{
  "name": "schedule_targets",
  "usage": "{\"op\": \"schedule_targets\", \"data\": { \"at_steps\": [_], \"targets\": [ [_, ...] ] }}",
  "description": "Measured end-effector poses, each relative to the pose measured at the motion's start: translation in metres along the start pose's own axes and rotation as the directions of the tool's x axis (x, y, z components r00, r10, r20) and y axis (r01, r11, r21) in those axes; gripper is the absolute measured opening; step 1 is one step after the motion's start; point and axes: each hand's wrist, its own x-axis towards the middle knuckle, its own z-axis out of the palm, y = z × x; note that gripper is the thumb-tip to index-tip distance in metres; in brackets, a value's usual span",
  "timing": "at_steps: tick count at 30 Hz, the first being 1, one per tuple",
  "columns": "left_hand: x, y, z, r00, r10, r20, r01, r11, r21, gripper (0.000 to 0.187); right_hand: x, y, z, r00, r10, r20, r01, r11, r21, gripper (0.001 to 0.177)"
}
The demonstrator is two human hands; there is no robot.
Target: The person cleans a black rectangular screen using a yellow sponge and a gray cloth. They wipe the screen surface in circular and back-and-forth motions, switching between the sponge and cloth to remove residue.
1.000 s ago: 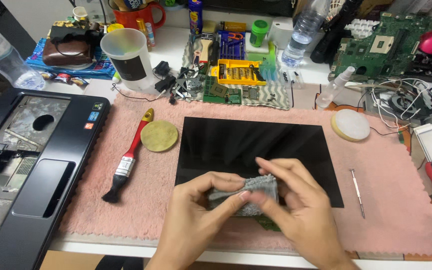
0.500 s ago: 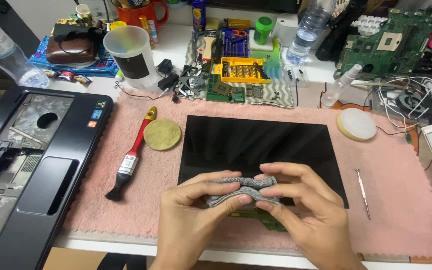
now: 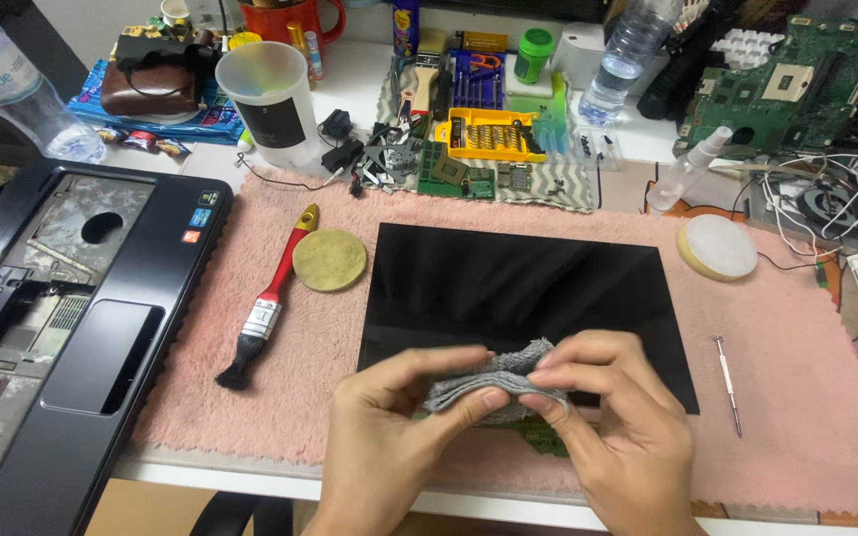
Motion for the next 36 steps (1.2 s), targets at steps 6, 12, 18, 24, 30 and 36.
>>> {"op": "schedule_targets", "data": {
  "at_steps": [6, 12, 18, 24, 30, 36],
  "targets": [
    [0.002, 0.004, -0.005, 0.992, -0.057, 0.114, 0.071, 0.989, -0.129, 0.066, -0.008, 0.009, 0.003, 0.997, 0.081, 0.016, -0.083, 0.982, 0.168, 0.006],
    [-0.001, 0.014, -0.003, 0.996, -0.025, 0.082, 0.023, 0.999, 0.029, 0.045, -0.005, 0.002, 0.004, 1.0, -0.002, 0.007, 0.001, 0.999, 0.05, 0.014],
    [-0.004, 0.008, -0.004, 0.989, 0.101, 0.107, -0.105, 0.994, 0.036, 0.026, -0.005, 0.0, 0.004, 0.998, 0.068, 0.019, -0.068, 0.997, 0.022, 0.018],
    [-0.002, 0.009, -0.01, 0.959, 0.162, 0.232, -0.171, 0.985, 0.017, 0.017, 0.008, 0.013, -0.011, 0.765, 0.43, 0.48, -0.602, 0.743, 0.292, 0.077],
    [0.011, 0.004, -0.027, 0.909, -0.299, 0.29, 0.328, 0.943, -0.06, 0.091, 0.008, 0.025, -0.019, 0.722, 0.512, 0.466, -0.678, 0.661, 0.324, 0.035],
    [0.011, 0.027, -0.026, 0.816, -0.51, 0.271, 0.536, 0.844, -0.026, 0.026, 0.008, 0.041, -0.027, 0.728, 0.398, 0.558, -0.674, 0.565, 0.476, 0.025]
  ]
}}
